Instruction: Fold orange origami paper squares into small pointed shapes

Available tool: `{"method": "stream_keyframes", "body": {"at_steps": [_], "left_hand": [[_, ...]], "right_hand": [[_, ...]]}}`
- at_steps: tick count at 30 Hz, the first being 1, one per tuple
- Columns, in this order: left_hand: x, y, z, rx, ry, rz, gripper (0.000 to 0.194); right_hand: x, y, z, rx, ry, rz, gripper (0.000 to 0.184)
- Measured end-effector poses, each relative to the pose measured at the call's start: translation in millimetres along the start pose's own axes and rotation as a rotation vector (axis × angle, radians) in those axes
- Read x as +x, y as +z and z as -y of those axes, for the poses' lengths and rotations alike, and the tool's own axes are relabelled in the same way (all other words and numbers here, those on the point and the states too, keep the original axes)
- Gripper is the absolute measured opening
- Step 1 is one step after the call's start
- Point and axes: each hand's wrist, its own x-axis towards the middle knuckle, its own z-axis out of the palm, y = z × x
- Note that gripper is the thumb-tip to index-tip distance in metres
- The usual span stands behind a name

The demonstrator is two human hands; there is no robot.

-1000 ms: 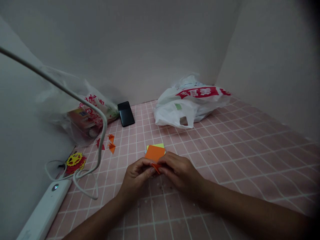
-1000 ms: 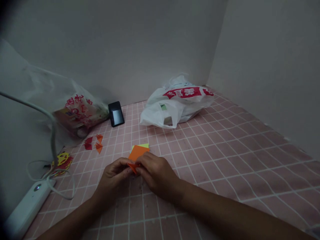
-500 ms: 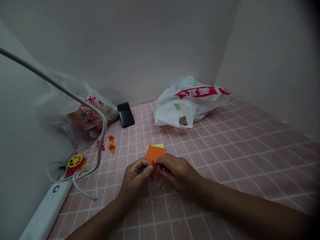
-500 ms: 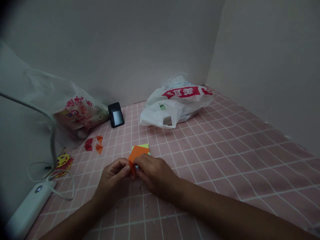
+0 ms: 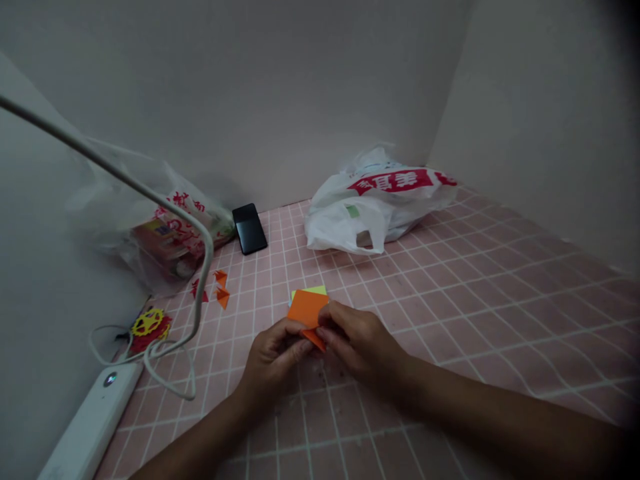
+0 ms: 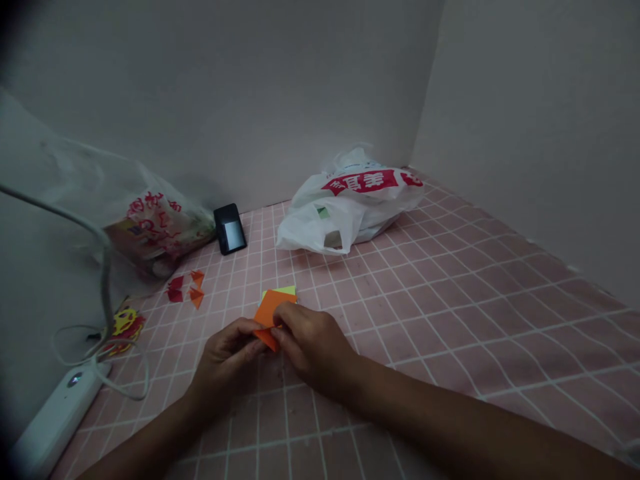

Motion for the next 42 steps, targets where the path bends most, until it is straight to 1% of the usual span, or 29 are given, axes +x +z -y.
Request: {"method": "stream_keyframes", "body": {"at_steps": [5, 7, 10, 12, 14, 16, 19, 22, 27, 31, 37, 42], "left_hand": [[1.1, -1.6, 3.2, 0.060, 0.088, 0.002, 0.008], [1.6, -2.5, 3.4, 0.141, 0.148, 0.022, 0.008], [1.3, -3.0, 1.3, 0.308, 0.230, 0.063, 0.010], [0.5, -2.7, -0.3, 0.399, 0.269, 0.066, 0.011], [0.0, -2.2, -0.8, 0.452, 0.294, 0.055, 0.012], [0.1, -2.1, -0.1, 0.476, 0.307, 0.039, 0.011], [1.7, -3.1, 1.7, 0.499, 0.298, -0.001, 0.009], [3.4, -4.2, 2.1, 0.515, 0.292, -0.039, 0.010], [3.4, -4.4, -0.3, 0.511, 0.319, -0.004, 0.010], [2.4, -3.7, -0.4, 0.539, 0.308, -0.007, 0.011], [0.9, -2.4, 1.1, 0.558, 0.294, -0.020, 0.010], [-0.6, -0.1, 0.0, 0.593, 0.287, -0.069, 0.010]], "right_hand": [[2.3, -1.4, 3.8, 0.113, 0.156, 0.005, 0.017], [4.0, -1.6, 5.3, 0.199, 0.232, 0.025, 0.018], [6.0, -0.5, 6.7, 0.386, 0.363, 0.054, 0.016], [6.2, 1.1, 7.1, 0.498, 0.442, 0.051, 0.015], [5.7, 2.8, 6.9, 0.580, 0.486, 0.049, 0.012], [4.7, 4.1, 6.4, 0.610, 0.479, 0.045, 0.010], [3.3, 5.5, 5.6, 0.575, 0.418, 0.047, 0.010], [2.3, 6.8, 5.4, 0.560, 0.392, 0.056, 0.008], [2.4, 7.7, 5.3, 0.635, 0.400, 0.053, 0.006], [4.6, 4.7, 6.8, 0.574, 0.396, 0.060, 0.009], [4.4, 4.3, 7.7, 0.458, 0.313, 0.036, 0.011], [2.7, 4.7, 9.4, 0.440, 0.325, 0.047, 0.015]]}}
